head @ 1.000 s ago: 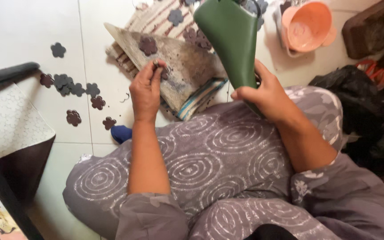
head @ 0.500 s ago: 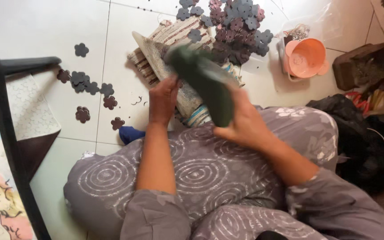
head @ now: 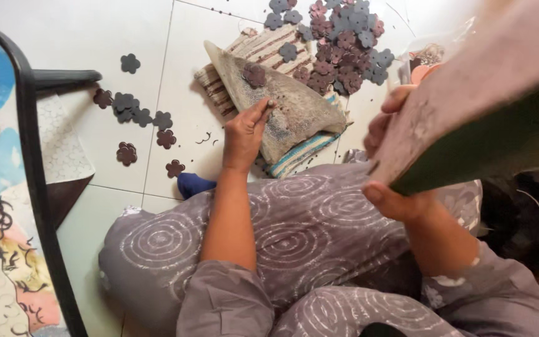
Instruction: The person sits on the floor and repeatedly picks up small flower-shaped cutouts, then presses them into a green cone-shaped object. The person continues this process, adding more cutouts to the cone.
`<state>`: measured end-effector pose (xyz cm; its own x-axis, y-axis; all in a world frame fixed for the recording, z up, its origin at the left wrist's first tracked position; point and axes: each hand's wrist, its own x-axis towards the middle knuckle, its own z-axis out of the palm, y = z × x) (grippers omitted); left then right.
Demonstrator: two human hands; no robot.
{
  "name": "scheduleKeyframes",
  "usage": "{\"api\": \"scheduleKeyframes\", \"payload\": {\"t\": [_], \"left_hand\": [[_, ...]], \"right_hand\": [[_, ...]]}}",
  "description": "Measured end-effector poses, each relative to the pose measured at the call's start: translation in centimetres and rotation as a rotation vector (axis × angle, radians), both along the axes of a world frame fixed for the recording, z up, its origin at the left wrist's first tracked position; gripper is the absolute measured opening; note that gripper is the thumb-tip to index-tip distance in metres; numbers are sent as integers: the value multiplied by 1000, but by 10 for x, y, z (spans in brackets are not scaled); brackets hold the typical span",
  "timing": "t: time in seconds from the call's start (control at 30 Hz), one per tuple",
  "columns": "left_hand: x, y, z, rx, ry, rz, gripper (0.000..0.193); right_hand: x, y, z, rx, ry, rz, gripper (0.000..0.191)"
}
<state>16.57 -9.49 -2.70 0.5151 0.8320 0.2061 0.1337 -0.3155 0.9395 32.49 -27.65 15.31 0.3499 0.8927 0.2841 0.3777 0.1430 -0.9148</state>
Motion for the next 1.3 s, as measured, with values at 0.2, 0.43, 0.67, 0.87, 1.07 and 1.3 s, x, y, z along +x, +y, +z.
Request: {"api": "scheduleKeyframes", "payload": {"t": [0.2, 0.43, 0.67, 0.87, 1.07, 1.3], "left_hand": [[-1, 7, 3, 70, 125, 1, 23], [3, 2, -2, 2, 32, 44, 28], [1, 6, 3, 64, 31, 30, 24], [5, 2, 4, -152, -50, 95, 19], [4, 5, 1, -150, -201, 92, 14], [3, 9, -3, -531, -376, 190, 17]], "right_hand": [[-8, 20, -54, -404, -456, 38, 106], [-8, 0, -8, -133, -150, 4, 89], [-8, 21, -49, -367, -298, 2, 105], [6, 6, -45, -511, -436, -31, 111], [5, 6, -41, -872, -558, -40, 115], [0, 11, -49, -1017, -594, 1, 118]]}}
